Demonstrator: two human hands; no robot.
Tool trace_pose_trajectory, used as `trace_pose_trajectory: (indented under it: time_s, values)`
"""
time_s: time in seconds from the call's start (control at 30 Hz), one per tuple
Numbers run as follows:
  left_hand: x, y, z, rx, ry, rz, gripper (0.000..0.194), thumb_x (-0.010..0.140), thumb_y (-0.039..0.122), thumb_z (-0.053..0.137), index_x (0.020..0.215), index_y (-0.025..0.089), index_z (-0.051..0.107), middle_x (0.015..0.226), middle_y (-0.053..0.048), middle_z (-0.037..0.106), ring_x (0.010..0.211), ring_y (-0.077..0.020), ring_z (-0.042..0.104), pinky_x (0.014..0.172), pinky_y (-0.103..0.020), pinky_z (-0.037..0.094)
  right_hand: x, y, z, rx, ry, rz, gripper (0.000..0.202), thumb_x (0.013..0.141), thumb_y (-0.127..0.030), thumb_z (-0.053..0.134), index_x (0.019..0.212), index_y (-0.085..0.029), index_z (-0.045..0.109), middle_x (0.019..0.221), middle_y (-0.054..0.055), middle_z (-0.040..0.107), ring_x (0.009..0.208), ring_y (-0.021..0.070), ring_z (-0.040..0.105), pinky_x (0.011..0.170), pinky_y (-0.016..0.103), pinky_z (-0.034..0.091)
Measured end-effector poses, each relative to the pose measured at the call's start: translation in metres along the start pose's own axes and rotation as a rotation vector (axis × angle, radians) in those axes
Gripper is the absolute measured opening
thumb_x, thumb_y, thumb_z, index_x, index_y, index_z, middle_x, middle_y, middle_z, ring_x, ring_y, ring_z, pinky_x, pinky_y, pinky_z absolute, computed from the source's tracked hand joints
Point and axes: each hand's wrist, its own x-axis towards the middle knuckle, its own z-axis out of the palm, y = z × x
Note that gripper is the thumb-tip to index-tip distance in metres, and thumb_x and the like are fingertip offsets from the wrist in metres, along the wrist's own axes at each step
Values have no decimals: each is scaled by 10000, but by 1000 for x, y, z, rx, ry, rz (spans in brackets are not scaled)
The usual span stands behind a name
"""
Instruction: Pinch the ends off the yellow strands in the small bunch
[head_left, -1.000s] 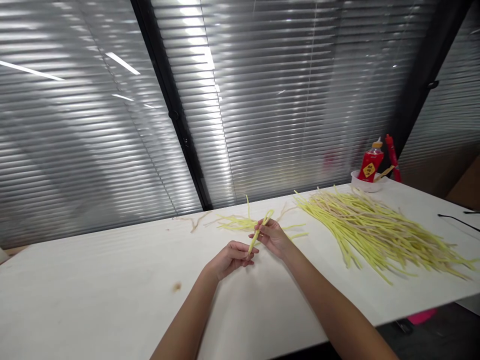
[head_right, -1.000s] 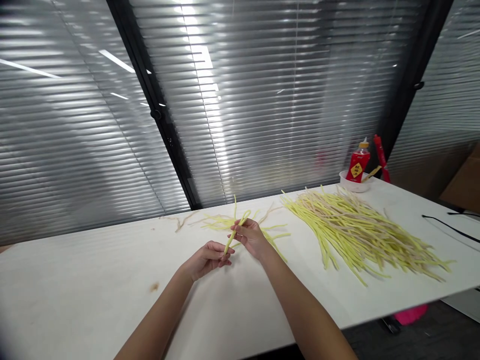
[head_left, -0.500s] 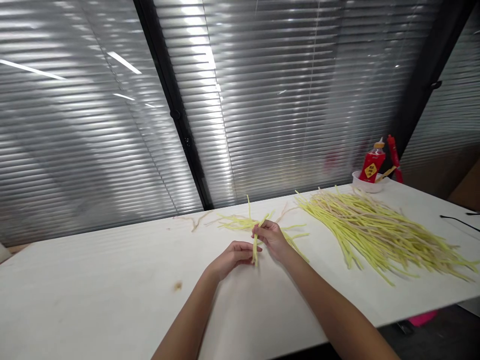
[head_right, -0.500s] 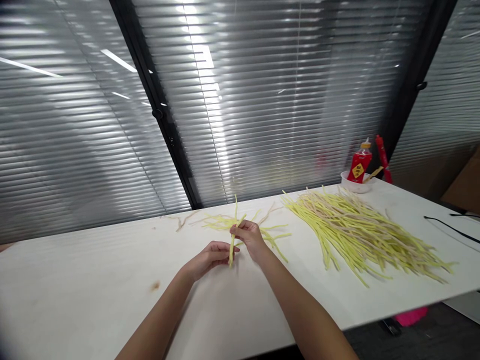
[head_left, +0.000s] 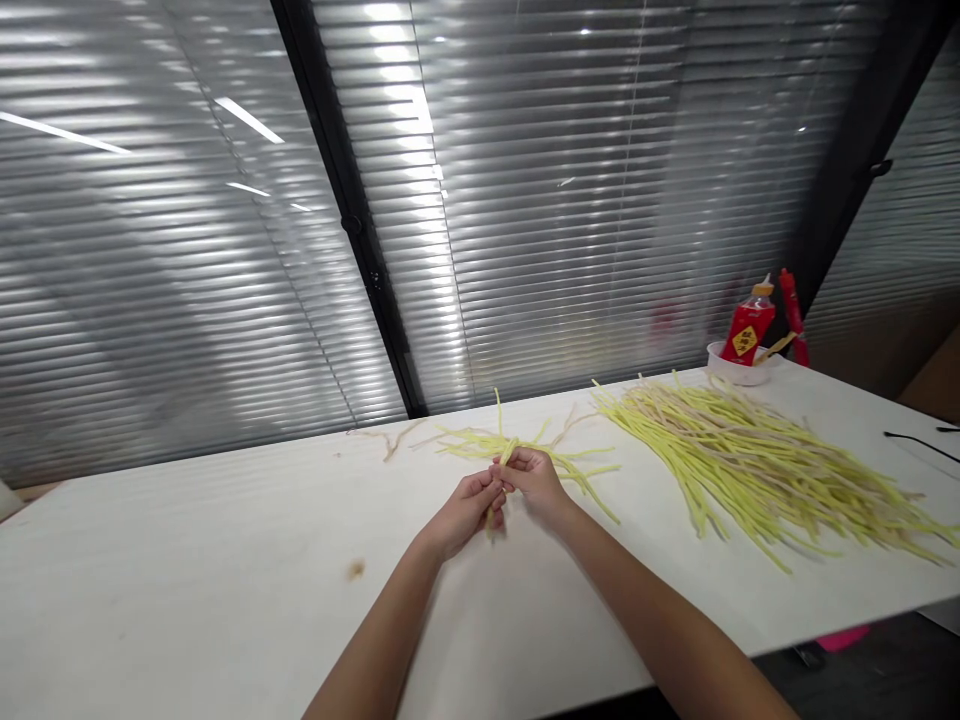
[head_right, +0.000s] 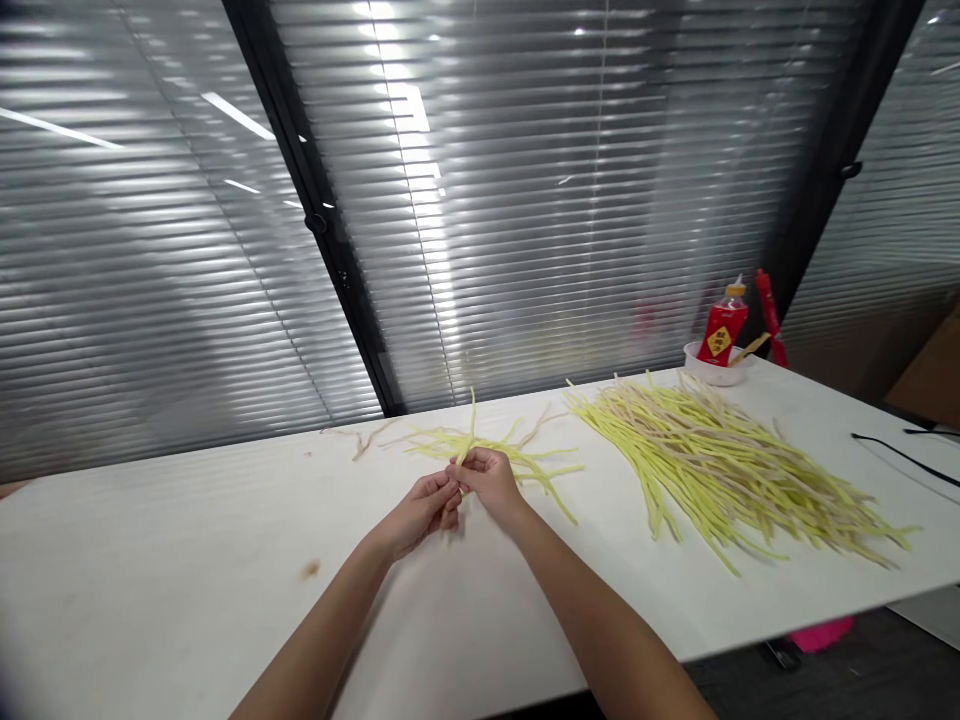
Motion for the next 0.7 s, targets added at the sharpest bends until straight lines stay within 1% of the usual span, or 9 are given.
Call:
trace_pose_trajectory:
  time_s: [0.07,0.1,0.17,0.27,0.4,0.57,0.7]
  values:
    - [0,2,1,-13,20,-24,305,799,449,592,807,168,474,595,77,335,441,-29,282,480,-191,306,1,1,0,-37,1,-44,236,618,-332,771,754,-163,676,601,-16,615,491,84,494,501,219,392]
    - [-1,3,1,-10,24,-31,306,807,455,579,806,172,462,592,80,305,443,-27,241,460,-180,264,1,1,0,-58,-4,-69,239,631,-340,761,771,-164,682,614,-10,622,503,91,504,514,226,400]
    - [-1,5,0,17,33,-27,304,825,464,548,805,177,449,583,83,262,451,-34,201,443,-175,212,2,-2,-1,-87,-8,-111,235,665,-360,735,791,-168,684,612,-6,622,525,108,525,550,243,419]
    - [-2,7,0,89,47,-7,298,842,471,509,801,183,448,560,86,235,443,-42,176,430,-183,194,2,-6,-2,-106,48,-128,256,685,-386,715,830,-177,685,640,8,643,586,141,580,607,267,450]
    - [-2,7,3,203,83,16,298,848,478,476,800,184,466,533,87,250,421,-50,196,417,-193,205,3,-6,-3,-127,113,-120,292,673,-380,722,876,-174,684,702,33,679,666,173,620,639,280,464]
    - [0,4,4,369,153,20,323,844,493,442,796,178,497,545,72,316,423,-66,267,410,-206,232,5,-4,-4,-150,193,-105,270,674,-364,710,845,-156,689,752,58,707,700,173,628,667,281,466]
    - [4,-1,1,574,233,78,374,858,505,386,776,172,534,570,53,366,447,-83,309,438,-223,248,4,-7,-4,-135,206,-54,290,653,-375,705,836,-151,690,777,69,716,700,174,625,672,288,466]
